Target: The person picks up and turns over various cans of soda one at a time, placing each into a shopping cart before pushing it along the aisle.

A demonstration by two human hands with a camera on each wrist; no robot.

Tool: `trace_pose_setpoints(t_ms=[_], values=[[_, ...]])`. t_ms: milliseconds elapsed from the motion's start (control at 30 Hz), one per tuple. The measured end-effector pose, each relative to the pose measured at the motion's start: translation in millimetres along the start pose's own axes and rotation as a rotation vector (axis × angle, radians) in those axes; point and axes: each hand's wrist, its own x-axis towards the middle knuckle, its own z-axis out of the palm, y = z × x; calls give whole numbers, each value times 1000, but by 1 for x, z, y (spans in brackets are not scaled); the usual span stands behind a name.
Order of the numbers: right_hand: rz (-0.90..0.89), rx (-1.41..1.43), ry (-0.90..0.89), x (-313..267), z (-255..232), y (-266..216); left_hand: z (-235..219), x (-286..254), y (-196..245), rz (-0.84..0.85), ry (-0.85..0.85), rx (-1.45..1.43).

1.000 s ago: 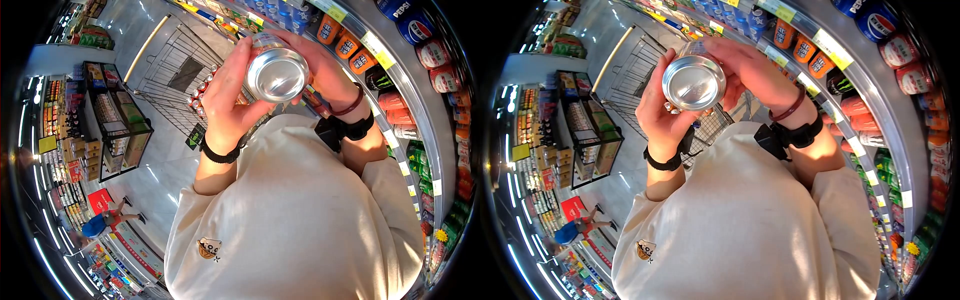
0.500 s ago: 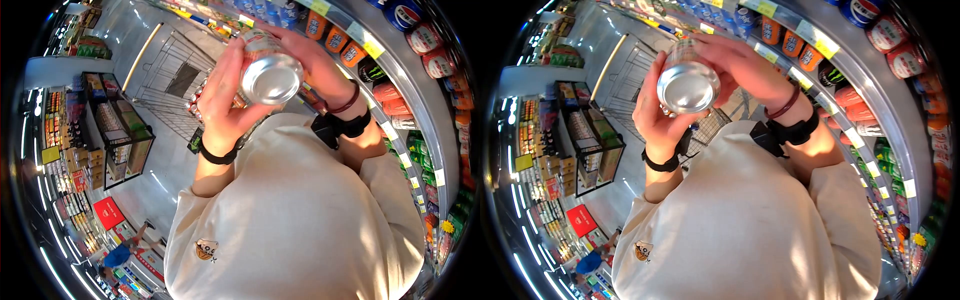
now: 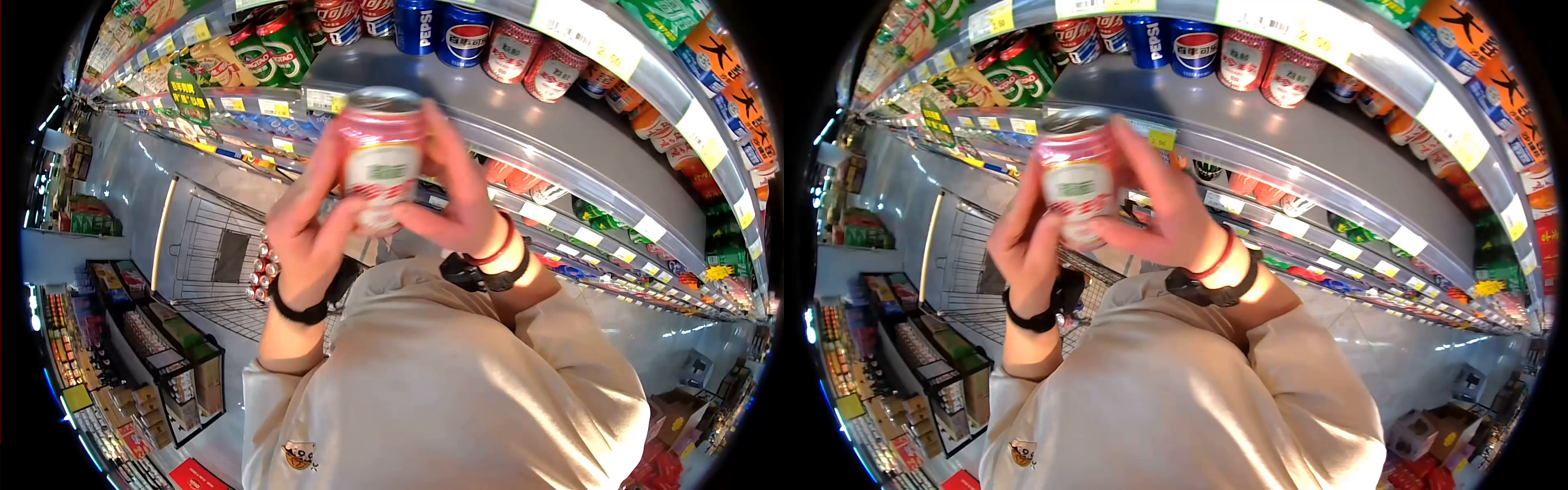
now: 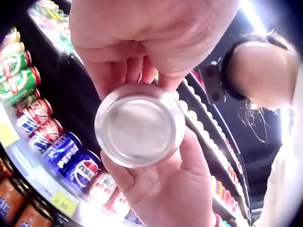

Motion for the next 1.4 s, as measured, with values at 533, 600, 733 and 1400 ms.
trace_pose_setpoints(t_ms=[533,600,733,1400], values=[[80,-875,464,0,-112,32,156,89,-79,129,-163,-285],[55,-928,464,3,-111,37,152,92,-74,93,-203,-73],[139,-994,535,11,-106,38,156,104,-86,163,-216,2],[144,-412,-396,-75,198,193,-145,-268,-203,-592,114,500]])
